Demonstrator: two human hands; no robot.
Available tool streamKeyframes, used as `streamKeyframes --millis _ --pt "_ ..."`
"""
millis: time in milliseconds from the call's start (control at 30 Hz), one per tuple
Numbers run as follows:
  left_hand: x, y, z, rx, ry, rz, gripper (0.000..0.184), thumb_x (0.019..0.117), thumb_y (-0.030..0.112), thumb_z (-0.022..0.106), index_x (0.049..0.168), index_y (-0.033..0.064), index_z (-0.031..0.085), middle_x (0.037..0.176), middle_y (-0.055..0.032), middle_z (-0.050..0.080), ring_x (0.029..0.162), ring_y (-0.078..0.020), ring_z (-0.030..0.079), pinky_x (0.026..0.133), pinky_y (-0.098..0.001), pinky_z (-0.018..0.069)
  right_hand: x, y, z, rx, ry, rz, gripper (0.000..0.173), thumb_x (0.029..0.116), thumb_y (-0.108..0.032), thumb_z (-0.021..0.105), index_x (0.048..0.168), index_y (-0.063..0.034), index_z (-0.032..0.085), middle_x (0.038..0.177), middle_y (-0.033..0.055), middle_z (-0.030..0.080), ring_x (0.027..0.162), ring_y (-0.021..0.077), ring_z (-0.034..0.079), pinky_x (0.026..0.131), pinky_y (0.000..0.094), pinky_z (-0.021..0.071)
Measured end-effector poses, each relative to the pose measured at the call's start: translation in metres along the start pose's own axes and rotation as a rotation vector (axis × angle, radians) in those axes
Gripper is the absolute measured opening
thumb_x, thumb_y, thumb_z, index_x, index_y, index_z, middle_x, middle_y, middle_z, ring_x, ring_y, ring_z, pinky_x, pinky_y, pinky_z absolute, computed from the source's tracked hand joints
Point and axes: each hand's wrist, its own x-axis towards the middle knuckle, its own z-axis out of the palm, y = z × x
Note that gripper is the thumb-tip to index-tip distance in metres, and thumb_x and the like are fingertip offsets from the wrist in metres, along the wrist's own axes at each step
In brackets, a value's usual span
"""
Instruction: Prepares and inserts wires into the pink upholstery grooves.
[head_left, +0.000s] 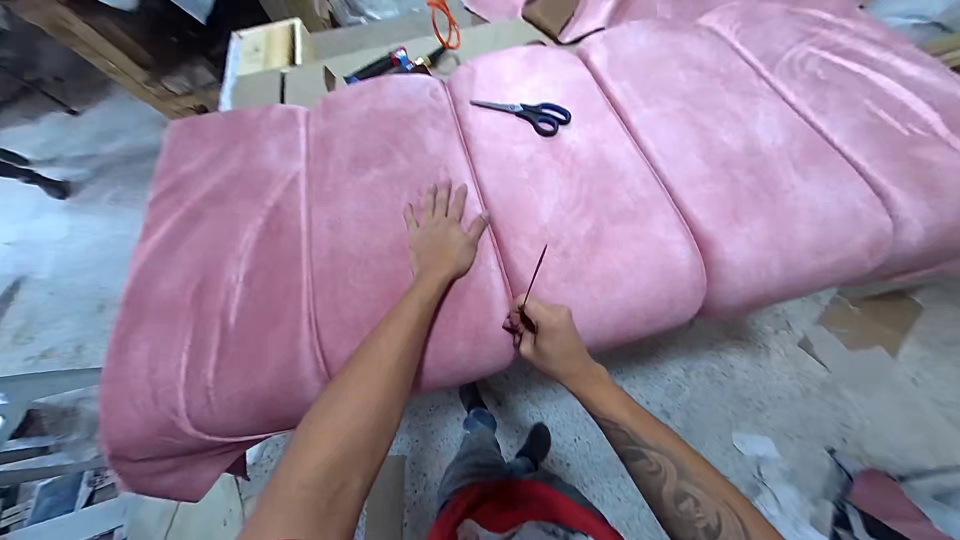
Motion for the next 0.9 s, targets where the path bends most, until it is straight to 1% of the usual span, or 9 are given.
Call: streamKeyframes --millis 67,167,267,333,433,533,700,767,900 --pt "0.000 -0.003 0.001 -0.019 0.009 0.000 0.072 0.1027 0.070 0.014 0.163 0.0341 0.030 0.172 0.0059 0.021 0.160 -0.0231 0.011 0.123 -0.0701 0.0048 0.041 -0.002 -0.008 0.014 -0.031 0.059 0.014 0.0847 0.002 0.068 0.092 -0.0094 0.065 0.075 0.0005 0.069 0.064 0.0125 0.067 0.058 0.0341 0.0584" --pt "0.001 -0.004 0.005 -0.052 0.038 -0.026 0.067 0.1071 0.059 0.012 0.164 0.0281 0.030 0.171 0.0080 0.023 0.160 -0.0193 0.012 0.125 -0.0666 0.0038 0.109 0.010 -0.010 0.031 -0.111 0.179 0.012 0.0832 -0.002 0.072 0.091 -0.0090 0.066 0.074 0.0031 0.069 0.067 0.0169 0.068 0.062 0.0416 0.0575" --pt "-0.002 -0.002 0.008 -0.025 0.039 -0.049 0.066 0.1082 0.054 0.012 0.164 0.0237 0.028 0.171 0.0066 0.022 0.160 -0.0195 0.012 0.125 -0.0656 0.0051 0.166 0.029 -0.001 0.062 -0.112 0.260 0.014 0.0807 -0.002 0.075 0.088 -0.0086 0.065 0.075 0.0054 0.069 0.065 0.0194 0.069 0.061 0.0443 0.0593" --pt "0.002 0.000 0.007 0.016 0.028 -0.031 0.066 0.1088 0.052 0.010 0.165 0.0214 0.025 0.172 0.0038 0.019 0.160 -0.0220 0.010 0.125 -0.0669 0.0062 0.202 0.040 0.004 0.049 -0.102 0.266 0.015 0.0792 -0.003 0.076 0.088 -0.0072 0.065 0.073 0.0071 0.066 0.063 0.0218 0.066 0.059 0.0460 0.0572" --pt "0.012 0.000 0.012 0.062 0.006 0.023 0.067 0.1091 0.049 0.010 0.165 0.0153 0.023 0.173 -0.0019 0.017 0.160 -0.0257 0.009 0.125 -0.0653 0.0093 0.249 0.057 0.011 0.002 -0.111 0.262 0.015 0.0788 -0.004 0.076 0.087 -0.0073 0.064 0.075 0.0080 0.067 0.069 0.0236 0.068 0.064 0.0486 0.0560" --pt "0.038 0.002 0.013 0.057 -0.042 0.056 0.069 0.1088 0.050 0.013 0.166 0.0123 0.020 0.174 -0.0043 0.013 0.160 -0.0264 0.007 0.127 -0.0609 0.0081 0.299 0.075 0.022 -0.060 -0.121 0.239 0.014 0.0781 -0.006 0.075 0.088 -0.0041 0.066 0.079 0.0121 0.066 0.076 0.0291 0.066 0.069 0.0531 0.0537" --pt "0.094 0.012 0.017 0.070 -0.027 0.084 0.064 0.1100 0.042 0.019 0.161 0.0054 0.031 0.173 -0.0087 0.017 0.160 -0.0272 0.009 0.127 -0.0590 0.0113 0.396 0.109 0.043 -0.156 -0.141 0.220 0.015 0.0774 -0.007 0.074 0.089 -0.0019 0.067 0.083 0.0154 0.067 0.081 0.0334 0.067 0.071 0.0570 0.0541" --pt "0.106 0.016 0.018 0.062 0.003 0.080 0.063 0.1098 0.040 0.020 0.162 0.0070 0.030 0.173 -0.0061 0.015 0.160 -0.0261 0.008 0.127 -0.0584 0.0117 0.444 0.127 0.052 -0.193 -0.152 0.210 0.015 0.0787 -0.009 0.074 0.090 -0.0024 0.067 0.085 0.0160 0.067 0.082 0.0340 0.068 0.071 0.0571 0.0547" --pt "0.119 0.020 0.022 0.049 -0.039 0.044 0.073 0.1082 0.052 0.013 0.164 0.0054 0.024 0.174 -0.0060 0.011 0.161 -0.0240 0.004 0.128 -0.0599 0.0061 0.537 0.185 0.072 -0.126 -0.009 0.187 0.018 0.0834 -0.006 0.070 0.100 0.0016 0.069 0.096 0.0213 0.070 0.092 0.0380 0.069 0.082 0.0605 0.0559"
